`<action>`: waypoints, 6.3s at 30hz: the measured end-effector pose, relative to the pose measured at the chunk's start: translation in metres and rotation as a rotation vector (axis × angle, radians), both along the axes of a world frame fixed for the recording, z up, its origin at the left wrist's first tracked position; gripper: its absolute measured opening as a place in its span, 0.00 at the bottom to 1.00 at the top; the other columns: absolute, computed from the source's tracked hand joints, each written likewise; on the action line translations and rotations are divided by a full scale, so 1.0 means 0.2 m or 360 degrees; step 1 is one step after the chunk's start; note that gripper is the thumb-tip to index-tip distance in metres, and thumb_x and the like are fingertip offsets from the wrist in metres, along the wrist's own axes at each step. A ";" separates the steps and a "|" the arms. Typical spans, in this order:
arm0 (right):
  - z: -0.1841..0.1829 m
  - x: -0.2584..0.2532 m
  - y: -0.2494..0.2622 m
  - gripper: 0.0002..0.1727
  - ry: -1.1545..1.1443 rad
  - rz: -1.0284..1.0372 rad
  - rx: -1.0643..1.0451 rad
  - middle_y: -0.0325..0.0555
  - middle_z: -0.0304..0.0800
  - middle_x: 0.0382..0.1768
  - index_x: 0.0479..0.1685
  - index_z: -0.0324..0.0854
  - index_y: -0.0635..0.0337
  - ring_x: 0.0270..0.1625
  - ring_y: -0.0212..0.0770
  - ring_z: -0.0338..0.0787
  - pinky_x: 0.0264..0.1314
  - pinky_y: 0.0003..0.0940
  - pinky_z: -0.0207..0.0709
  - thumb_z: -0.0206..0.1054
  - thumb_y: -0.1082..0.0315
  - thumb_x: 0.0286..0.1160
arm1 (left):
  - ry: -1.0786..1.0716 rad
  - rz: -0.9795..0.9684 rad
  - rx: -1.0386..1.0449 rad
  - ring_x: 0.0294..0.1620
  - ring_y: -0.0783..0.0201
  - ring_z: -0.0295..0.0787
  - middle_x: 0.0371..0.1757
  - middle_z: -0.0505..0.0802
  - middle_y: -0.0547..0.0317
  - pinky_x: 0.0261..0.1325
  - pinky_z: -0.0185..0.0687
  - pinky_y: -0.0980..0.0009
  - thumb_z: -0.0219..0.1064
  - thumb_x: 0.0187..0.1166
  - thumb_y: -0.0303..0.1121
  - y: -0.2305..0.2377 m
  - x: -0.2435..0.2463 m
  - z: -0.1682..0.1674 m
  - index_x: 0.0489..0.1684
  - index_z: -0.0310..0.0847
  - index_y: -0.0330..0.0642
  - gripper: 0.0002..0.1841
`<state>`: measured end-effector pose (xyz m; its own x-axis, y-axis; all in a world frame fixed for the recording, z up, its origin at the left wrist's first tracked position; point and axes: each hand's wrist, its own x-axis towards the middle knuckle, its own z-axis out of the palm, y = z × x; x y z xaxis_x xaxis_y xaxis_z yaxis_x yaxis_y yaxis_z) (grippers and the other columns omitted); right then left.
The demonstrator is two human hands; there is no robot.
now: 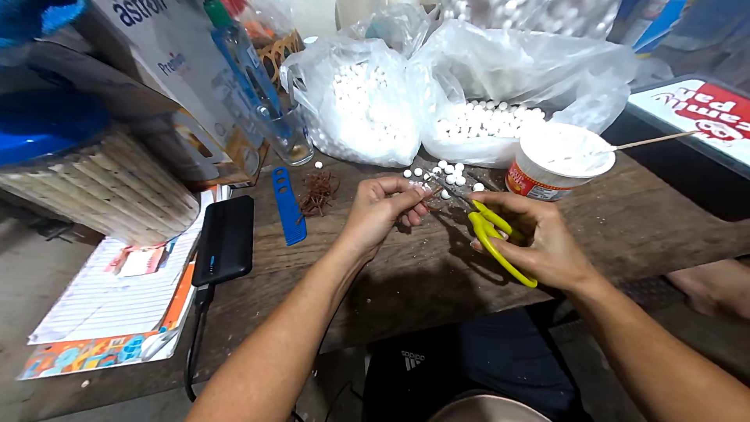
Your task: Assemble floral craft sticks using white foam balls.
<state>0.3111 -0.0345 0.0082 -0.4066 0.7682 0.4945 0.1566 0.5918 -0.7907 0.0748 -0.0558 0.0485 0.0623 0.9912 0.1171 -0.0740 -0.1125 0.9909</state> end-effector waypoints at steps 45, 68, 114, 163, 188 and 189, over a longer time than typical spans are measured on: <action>0.02 0.03 0.00 0.25 0.0055 0.0067 -0.0252 0.18 0.86 0.32 0.59 0.84 0.60 0.30 0.12 0.82 0.33 0.09 0.77 0.76 0.56 0.64 | -0.0020 0.0473 0.0180 0.24 0.75 0.90 0.25 0.92 0.65 0.34 0.88 0.80 0.65 0.80 0.18 0.02 0.04 0.01 0.32 0.83 0.37 0.07; 0.03 0.02 0.01 0.19 0.0080 0.0185 -0.0408 0.19 0.85 0.26 0.57 0.87 0.57 0.25 0.14 0.80 0.28 0.09 0.74 0.75 0.63 0.66 | 0.0547 0.0427 0.0712 0.26 0.79 0.87 0.31 0.92 0.61 0.32 0.85 0.84 0.70 0.78 0.21 -0.01 0.02 -0.06 0.38 0.85 0.32 0.01; 0.02 0.07 -0.07 0.24 -0.0955 -0.0351 0.0479 0.58 0.92 0.52 0.60 0.91 0.61 0.52 0.58 0.91 0.52 0.57 0.83 0.67 0.54 0.71 | 0.0696 0.0485 0.0759 0.30 0.83 0.86 0.37 0.93 0.57 0.38 0.83 0.86 0.70 0.76 0.19 0.02 0.04 -0.09 0.41 0.87 0.28 0.03; 0.19 0.33 -0.02 0.26 0.0968 -0.0457 -0.0301 0.28 0.88 0.24 0.39 0.87 0.55 0.23 0.23 0.85 0.29 0.17 0.82 0.39 0.65 0.95 | 0.0968 0.0362 0.1192 0.34 0.75 0.81 0.34 0.85 0.53 0.39 0.76 0.86 0.66 0.76 0.22 0.06 0.28 -0.10 0.30 0.89 0.31 0.06; 0.17 0.33 -0.03 0.27 0.1080 -0.0371 -0.0434 0.30 0.87 0.25 0.38 0.86 0.55 0.24 0.23 0.84 0.29 0.16 0.81 0.37 0.65 0.95 | 0.0995 0.0434 0.1213 0.34 0.73 0.82 0.35 0.86 0.50 0.38 0.77 0.85 0.66 0.75 0.21 0.06 0.27 -0.10 0.31 0.88 0.30 0.06; 0.17 0.33 -0.03 0.27 0.1071 -0.0389 -0.0433 0.30 0.87 0.24 0.37 0.86 0.55 0.23 0.23 0.84 0.29 0.16 0.81 0.38 0.66 0.95 | 0.1001 0.0439 0.1210 0.34 0.74 0.82 0.35 0.86 0.50 0.38 0.77 0.86 0.66 0.75 0.22 0.06 0.27 -0.10 0.31 0.89 0.30 0.06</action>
